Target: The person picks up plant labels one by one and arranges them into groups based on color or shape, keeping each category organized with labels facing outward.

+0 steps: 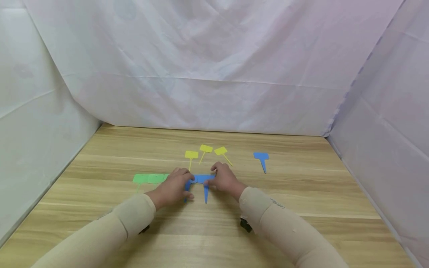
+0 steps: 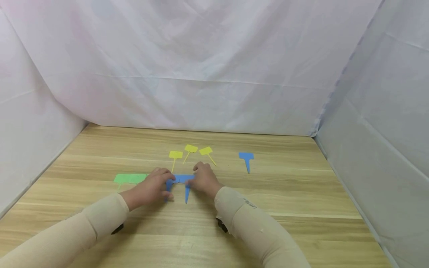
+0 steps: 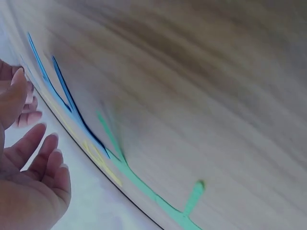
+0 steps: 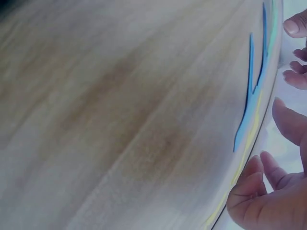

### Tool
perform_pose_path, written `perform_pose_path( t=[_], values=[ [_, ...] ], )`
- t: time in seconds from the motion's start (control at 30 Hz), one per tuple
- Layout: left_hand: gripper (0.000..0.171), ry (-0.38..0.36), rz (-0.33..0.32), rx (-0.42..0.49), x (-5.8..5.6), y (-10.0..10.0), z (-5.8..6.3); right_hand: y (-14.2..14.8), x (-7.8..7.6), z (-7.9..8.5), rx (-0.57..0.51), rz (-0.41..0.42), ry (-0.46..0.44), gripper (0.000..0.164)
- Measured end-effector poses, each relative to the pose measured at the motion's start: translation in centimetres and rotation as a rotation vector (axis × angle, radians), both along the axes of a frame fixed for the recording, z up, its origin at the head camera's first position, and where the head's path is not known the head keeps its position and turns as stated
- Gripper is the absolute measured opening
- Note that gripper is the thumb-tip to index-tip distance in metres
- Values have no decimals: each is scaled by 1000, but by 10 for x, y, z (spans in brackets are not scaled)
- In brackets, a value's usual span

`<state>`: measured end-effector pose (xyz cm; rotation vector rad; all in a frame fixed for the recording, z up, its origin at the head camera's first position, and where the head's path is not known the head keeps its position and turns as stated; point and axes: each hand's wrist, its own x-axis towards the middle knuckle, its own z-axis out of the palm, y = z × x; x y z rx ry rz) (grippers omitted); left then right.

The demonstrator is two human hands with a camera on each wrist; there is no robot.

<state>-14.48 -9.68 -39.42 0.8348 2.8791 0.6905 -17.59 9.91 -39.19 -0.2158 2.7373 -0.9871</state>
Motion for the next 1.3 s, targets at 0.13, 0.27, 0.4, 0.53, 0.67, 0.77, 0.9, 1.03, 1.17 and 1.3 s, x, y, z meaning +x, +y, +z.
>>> perform_pose_path(
  t=[0.13, 0.27, 0.4, 0.53, 0.67, 0.77, 0.9, 1.03, 1.17, 1.3],
  values=[
    [48, 33, 1, 31, 4, 4, -2, 1, 2, 3, -66, 28, 28, 46],
    [53, 34, 8, 62, 7, 9, -3, 3, 6, 6, -112, 51, 60, 49],
    [56, 34, 26, 71, 9, 12, -3, 7, 9, 9, -117, 46, 103, 53],
    [58, 30, 45, 55, 10, 14, -4, 12, 12, 12, -114, 39, 149, 57],
    [58, 36, 46, 23, 12, 17, -5, 19, 14, 14, -100, 43, 194, 60],
    [58, 43, 35, 18, 14, 19, -6, 25, 15, 14, -87, 44, 222, 62],
    [59, 29, 21, 19, 17, 23, -6, 34, 17, 15, -74, 36, 238, 63],
    [59, 16, 6, 20, 18, 26, -7, 45, 19, 16, -65, 37, 251, 63],
    [59, 11, 3, 23, 18, 29, -7, 58, 17, 14, -63, 40, 271, 63],
    [59, 3, 8, 13, 17, 30, -8, 68, 16, 11, -80, 42, 279, 65]
  ],
)
